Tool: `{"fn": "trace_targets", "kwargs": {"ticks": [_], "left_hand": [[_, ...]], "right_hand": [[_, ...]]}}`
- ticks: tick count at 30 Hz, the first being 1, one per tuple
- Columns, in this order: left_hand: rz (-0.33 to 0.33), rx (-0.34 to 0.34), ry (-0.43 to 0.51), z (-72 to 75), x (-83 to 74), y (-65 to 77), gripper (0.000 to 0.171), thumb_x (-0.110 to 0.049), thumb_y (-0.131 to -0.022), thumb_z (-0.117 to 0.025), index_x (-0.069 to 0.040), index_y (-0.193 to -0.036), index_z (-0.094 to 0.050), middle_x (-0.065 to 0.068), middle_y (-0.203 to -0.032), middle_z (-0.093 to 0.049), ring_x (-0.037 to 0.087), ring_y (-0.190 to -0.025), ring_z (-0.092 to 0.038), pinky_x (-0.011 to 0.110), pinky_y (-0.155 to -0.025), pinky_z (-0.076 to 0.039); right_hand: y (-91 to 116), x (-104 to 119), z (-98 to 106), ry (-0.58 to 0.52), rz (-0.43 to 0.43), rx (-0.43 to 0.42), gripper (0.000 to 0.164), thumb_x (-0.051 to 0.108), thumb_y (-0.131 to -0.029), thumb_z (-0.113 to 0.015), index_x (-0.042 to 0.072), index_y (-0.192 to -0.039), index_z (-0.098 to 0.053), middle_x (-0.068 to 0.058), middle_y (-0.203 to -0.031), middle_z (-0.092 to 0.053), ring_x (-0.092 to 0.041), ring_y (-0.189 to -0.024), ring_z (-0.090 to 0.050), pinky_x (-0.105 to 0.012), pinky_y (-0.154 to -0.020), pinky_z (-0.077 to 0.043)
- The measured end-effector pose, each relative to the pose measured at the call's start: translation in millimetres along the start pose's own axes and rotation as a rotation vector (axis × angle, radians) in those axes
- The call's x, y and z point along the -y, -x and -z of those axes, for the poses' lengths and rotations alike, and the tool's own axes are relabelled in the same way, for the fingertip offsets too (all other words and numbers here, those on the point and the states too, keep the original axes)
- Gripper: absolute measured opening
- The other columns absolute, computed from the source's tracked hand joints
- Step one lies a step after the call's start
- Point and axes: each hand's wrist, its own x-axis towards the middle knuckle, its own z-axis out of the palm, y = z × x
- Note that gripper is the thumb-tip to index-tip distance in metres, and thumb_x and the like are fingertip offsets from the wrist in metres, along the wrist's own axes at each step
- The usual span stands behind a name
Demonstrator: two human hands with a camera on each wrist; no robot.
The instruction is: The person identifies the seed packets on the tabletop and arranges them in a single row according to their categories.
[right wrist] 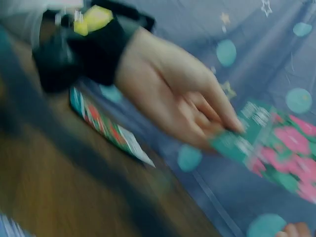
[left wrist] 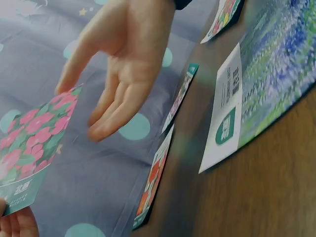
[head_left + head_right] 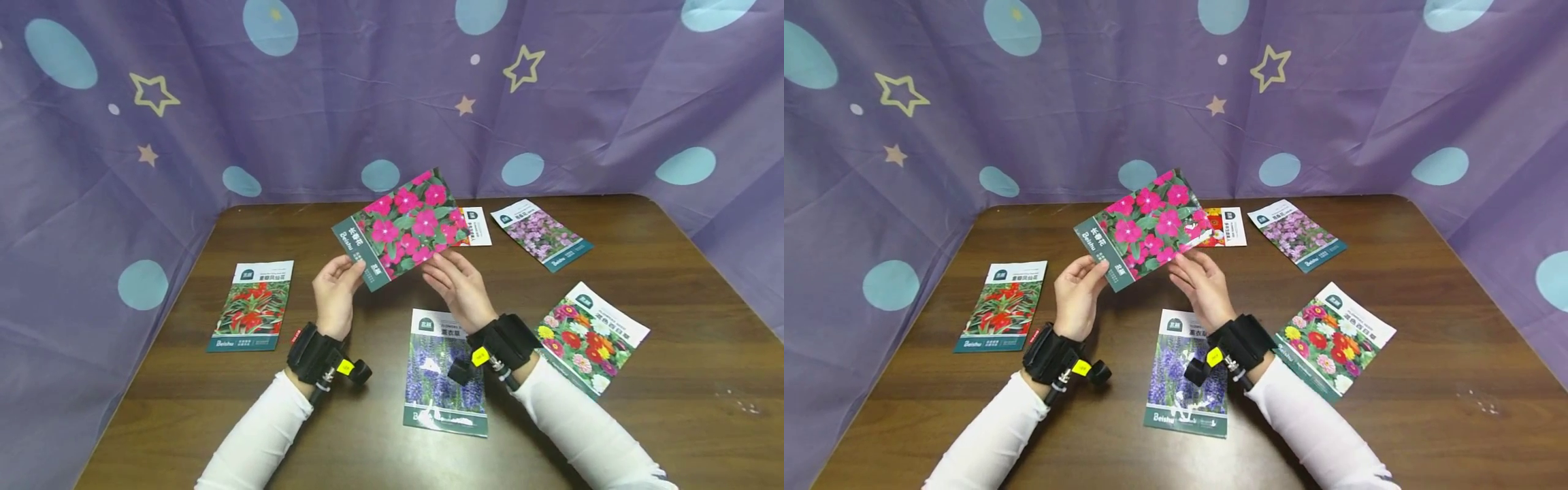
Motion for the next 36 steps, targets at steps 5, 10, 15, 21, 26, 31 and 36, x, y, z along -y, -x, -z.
{"fn": "trace_targets", "kwargs": {"ticks": [5,10,15,21,26,31,36], "left_hand": [[0.009,-0.013,0.011,-7.3,6.1,2.8,0.021,0.014,-0.079,-0.058,-0.007,-0.08,-0.059,0.0,-0.074,-0.058,0.006,-0.066,-0.057,0.019,-0.062,-0.052],[0.025,-0.023,0.021,-8.7,11.7,4.5,0.021,0.014,-0.079,-0.058,-0.007,-0.079,-0.058,0.0,-0.074,-0.057,0.006,-0.065,-0.056,0.019,-0.062,-0.052],[0.044,-0.03,0.006,-10.0,15.5,8.1,0.021,0.014,-0.078,-0.059,-0.007,-0.079,-0.056,0.0,-0.073,-0.056,0.004,-0.063,-0.055,0.018,-0.059,-0.05],[0.042,-0.012,-0.015,-11.1,18.7,12.6,0.018,0.012,-0.078,-0.06,-0.005,-0.082,-0.058,0.001,-0.075,-0.057,0.005,-0.065,-0.056,0.018,-0.062,-0.051],[0.036,0.065,-0.015,-6.1,18.5,14.9,0.018,0.011,-0.078,-0.06,0.002,-0.094,-0.058,0.002,-0.083,-0.06,0.007,-0.073,-0.059,0.021,-0.07,-0.051],[-0.005,0.132,0.068,7.8,8.2,9.7,0.025,0.01,-0.082,-0.054,0.01,-0.107,-0.055,0.007,-0.094,-0.063,0.012,-0.085,-0.061,0.027,-0.083,-0.05],[-0.021,0.188,0.064,20.9,-3.4,-0.6,0.032,0.004,-0.085,-0.054,0.02,-0.112,-0.049,0.013,-0.096,-0.065,0.021,-0.091,-0.063,0.037,-0.088,-0.048]], "right_hand": [[2.3,-14.0,-19.9,-0.097,0.065,-0.091,0.011,0.0,-0.092,-0.048,0.009,-0.089,-0.055,0.0,-0.083,-0.063,-0.011,-0.077,-0.062,-0.029,-0.085,-0.05],[-1.6,-20.2,-27.6,-0.175,0.107,-0.195,0.019,-0.001,-0.091,-0.051,0.008,-0.074,-0.055,-0.001,-0.074,-0.062,-0.01,-0.067,-0.061,-0.024,-0.073,-0.053],[-3.2,-23.1,-29.0,-0.176,0.118,-0.26,0.017,-0.004,-0.09,-0.05,0.006,-0.079,-0.058,-0.001,-0.074,-0.062,-0.008,-0.065,-0.06,-0.022,-0.07,-0.053],[-2.3,-24.3,-26.6,-0.16,0.122,-0.3,0.018,-0.006,-0.088,-0.052,0.007,-0.078,-0.059,0.001,-0.071,-0.061,-0.007,-0.062,-0.059,-0.021,-0.065,-0.053],[-1.0,-15.6,-17.8,-0.111,0.118,-0.26,0.02,-0.007,-0.088,-0.052,0.008,-0.078,-0.061,0.001,-0.068,-0.063,-0.007,-0.061,-0.06,-0.021,-0.063,-0.053],[0.4,4.5,-4.1,0.023,0.098,-0.163,0.022,-0.005,-0.088,-0.054,0.011,-0.077,-0.064,0.002,-0.069,-0.064,-0.007,-0.062,-0.06,-0.021,-0.063,-0.053],[4.6,20.6,9.8,0.203,0.008,-0.048,0.018,-0.003,-0.088,-0.055,0.012,-0.081,-0.063,0.004,-0.072,-0.066,-0.007,-0.065,-0.062,-0.021,-0.064,-0.052]]}}
